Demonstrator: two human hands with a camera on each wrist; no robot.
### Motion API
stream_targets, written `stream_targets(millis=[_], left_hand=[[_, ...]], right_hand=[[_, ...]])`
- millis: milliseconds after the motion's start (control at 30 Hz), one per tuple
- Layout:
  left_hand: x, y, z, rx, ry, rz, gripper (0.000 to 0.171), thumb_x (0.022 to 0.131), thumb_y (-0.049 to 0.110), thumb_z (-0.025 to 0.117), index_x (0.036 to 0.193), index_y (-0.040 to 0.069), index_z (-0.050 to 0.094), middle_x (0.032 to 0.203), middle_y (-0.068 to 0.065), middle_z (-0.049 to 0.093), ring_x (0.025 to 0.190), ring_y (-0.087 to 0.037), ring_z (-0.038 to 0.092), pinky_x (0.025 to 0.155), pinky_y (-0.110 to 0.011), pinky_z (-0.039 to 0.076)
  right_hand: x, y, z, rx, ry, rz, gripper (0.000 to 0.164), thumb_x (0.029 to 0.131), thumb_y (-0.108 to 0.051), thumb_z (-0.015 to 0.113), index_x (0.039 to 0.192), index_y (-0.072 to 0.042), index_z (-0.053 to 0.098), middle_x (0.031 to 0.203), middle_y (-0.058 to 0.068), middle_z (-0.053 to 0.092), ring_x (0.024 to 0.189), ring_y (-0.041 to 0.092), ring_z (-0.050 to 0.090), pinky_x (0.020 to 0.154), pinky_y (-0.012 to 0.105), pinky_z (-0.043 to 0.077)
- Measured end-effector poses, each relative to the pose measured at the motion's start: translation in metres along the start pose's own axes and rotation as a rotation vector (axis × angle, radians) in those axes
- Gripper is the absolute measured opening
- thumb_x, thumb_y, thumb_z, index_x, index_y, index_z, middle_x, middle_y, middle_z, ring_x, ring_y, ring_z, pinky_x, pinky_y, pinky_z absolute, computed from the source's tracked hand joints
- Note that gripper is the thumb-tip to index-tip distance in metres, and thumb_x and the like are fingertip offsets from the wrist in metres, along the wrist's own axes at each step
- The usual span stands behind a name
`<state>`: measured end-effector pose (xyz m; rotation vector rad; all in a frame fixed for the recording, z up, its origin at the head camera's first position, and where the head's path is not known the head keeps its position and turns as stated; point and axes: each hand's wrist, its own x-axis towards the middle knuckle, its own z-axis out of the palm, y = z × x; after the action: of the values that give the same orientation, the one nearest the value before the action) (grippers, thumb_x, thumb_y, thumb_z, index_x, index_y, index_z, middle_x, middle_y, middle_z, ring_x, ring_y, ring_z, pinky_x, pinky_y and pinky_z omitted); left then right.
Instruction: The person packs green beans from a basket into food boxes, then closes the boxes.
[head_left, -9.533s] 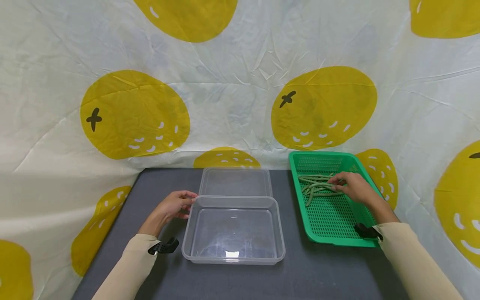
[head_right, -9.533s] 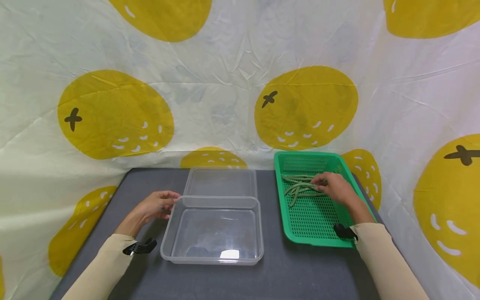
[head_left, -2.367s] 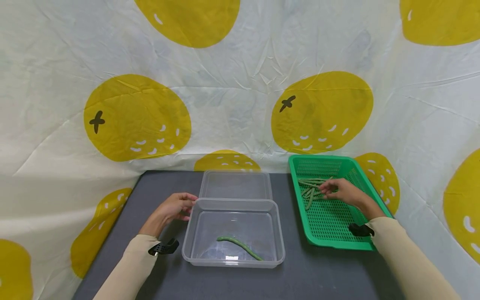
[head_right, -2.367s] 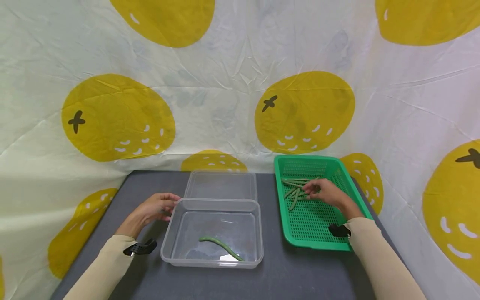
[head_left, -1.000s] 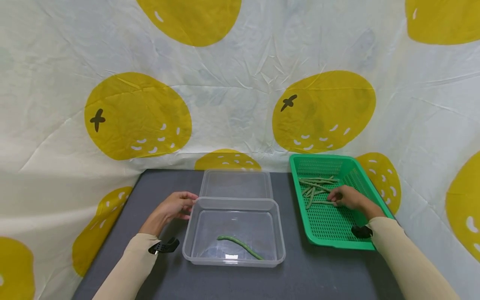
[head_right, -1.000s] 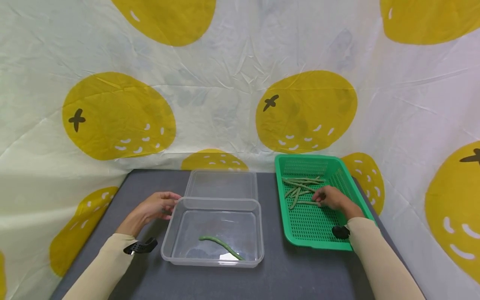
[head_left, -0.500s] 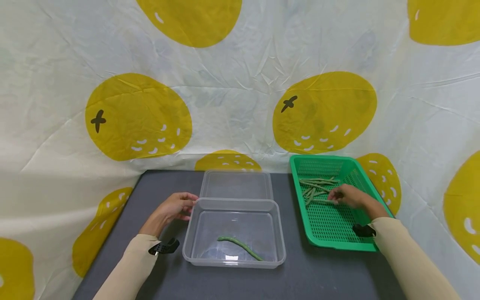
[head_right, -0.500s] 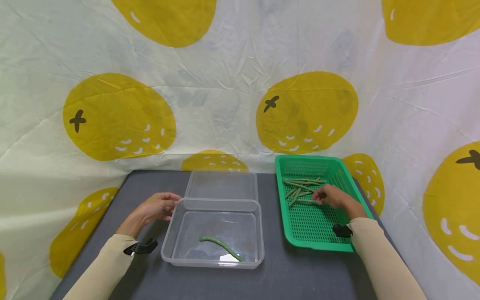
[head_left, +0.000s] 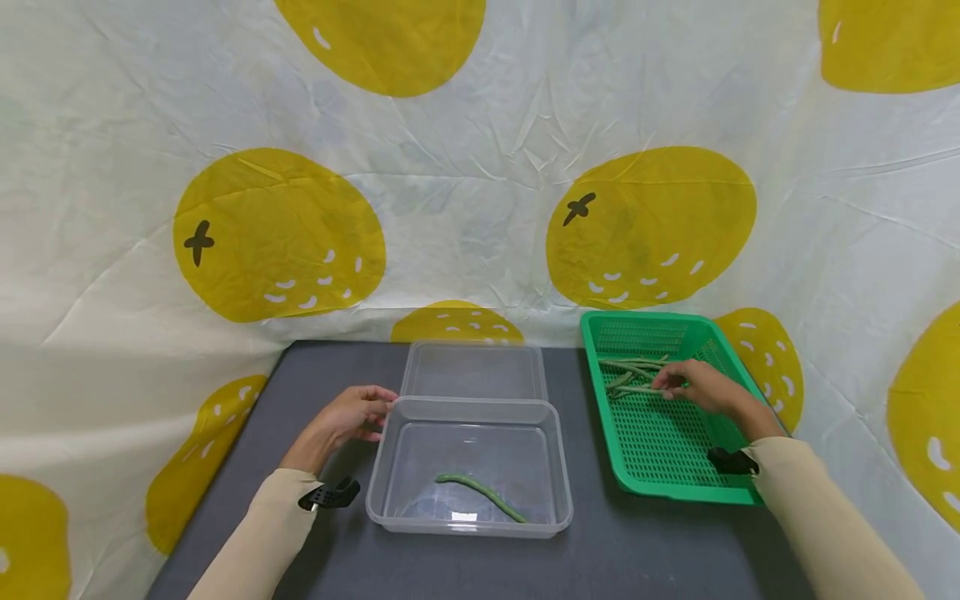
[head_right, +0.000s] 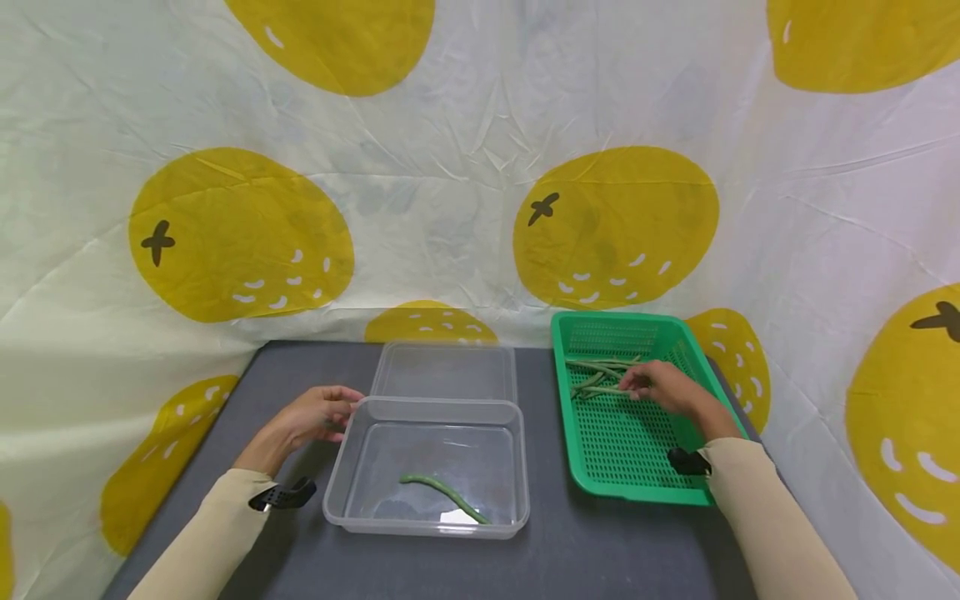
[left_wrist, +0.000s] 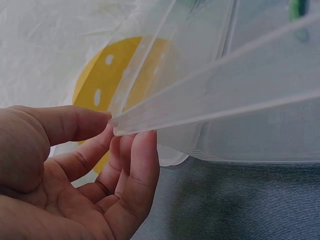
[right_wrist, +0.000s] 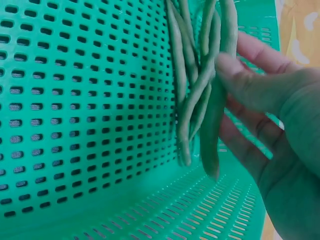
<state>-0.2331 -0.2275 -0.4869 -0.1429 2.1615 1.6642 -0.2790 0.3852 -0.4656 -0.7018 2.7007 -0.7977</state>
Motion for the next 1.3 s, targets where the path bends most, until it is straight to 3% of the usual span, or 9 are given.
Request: stream_targets(millis=[133, 267, 600, 833, 1067, 1300], left_hand=[[0.0, 0.0, 0.0, -0.006, 0.001, -0.001, 0.032, 0.101, 0.013, 0.06, 0.128, -0.005, 0.06, 0.103, -0.017, 0.068, 0.081, -0.021, 0.064, 0.067, -0.038, 0.058], [0.001, 0.0, 0.0, -0.004, 0.002, -0.002, 0.032, 0.101, 0.013, 0.059, 0.128, -0.005, 0.059, 0.104, -0.018, 0.068, 0.081, -0.02, 0.063, 0.068, -0.039, 0.058], [0.002, -0.001, 0.0, -0.004, -0.007, -0.015, 0.035, 0.101, 0.012, 0.059, 0.13, -0.007, 0.058, 0.107, -0.02, 0.067, 0.081, -0.02, 0.064, 0.068, -0.038, 0.058], [0.003, 0.0, -0.001, 0.001, -0.011, -0.008, 0.037, 0.101, 0.012, 0.058, 0.132, -0.007, 0.057, 0.11, -0.02, 0.067, 0.082, -0.02, 0.064, 0.068, -0.037, 0.058], [0.003, -0.001, -0.002, 0.001, -0.014, -0.004, 0.036, 0.101, 0.011, 0.057, 0.132, -0.007, 0.056, 0.111, -0.022, 0.066, 0.082, -0.019, 0.064, 0.068, -0.038, 0.058], [0.002, 0.0, -0.001, -0.007, -0.017, 0.002, 0.035, 0.101, 0.011, 0.058, 0.131, -0.008, 0.056, 0.109, -0.021, 0.067, 0.081, -0.02, 0.065, 0.068, -0.038, 0.058]], right_hand=[[-0.001, -0.002, 0.0, 0.018, 0.028, -0.039, 0.015, 0.096, 0.002, 0.063, 0.111, -0.002, 0.066, 0.105, 0.015, 0.067, 0.091, 0.023, 0.063, 0.076, 0.033, 0.053], [0.001, -0.004, -0.001, 0.017, 0.04, -0.002, 0.017, 0.096, -0.001, 0.065, 0.113, -0.004, 0.066, 0.105, 0.009, 0.066, 0.093, 0.02, 0.062, 0.079, 0.029, 0.052], [0.005, -0.019, -0.005, 0.029, 0.013, 0.03, 0.026, 0.098, -0.008, 0.065, 0.124, -0.004, 0.067, 0.115, 0.016, 0.068, 0.1, 0.025, 0.065, 0.08, 0.029, 0.054], [0.009, -0.033, -0.009, 0.023, 0.011, 0.023, 0.026, 0.097, -0.012, 0.067, 0.123, -0.007, 0.07, 0.111, 0.008, 0.071, 0.096, 0.016, 0.067, 0.081, 0.035, 0.056], [0.013, -0.047, -0.01, 0.027, 0.026, -0.02, 0.022, 0.096, -0.012, 0.069, 0.118, -0.011, 0.071, 0.105, 0.005, 0.072, 0.095, 0.02, 0.067, 0.078, 0.03, 0.054], [0.014, -0.06, -0.007, 0.036, 0.052, -0.022, 0.021, 0.095, -0.015, 0.071, 0.115, -0.016, 0.071, 0.101, 0.001, 0.07, 0.092, 0.015, 0.064, 0.077, 0.03, 0.053]])
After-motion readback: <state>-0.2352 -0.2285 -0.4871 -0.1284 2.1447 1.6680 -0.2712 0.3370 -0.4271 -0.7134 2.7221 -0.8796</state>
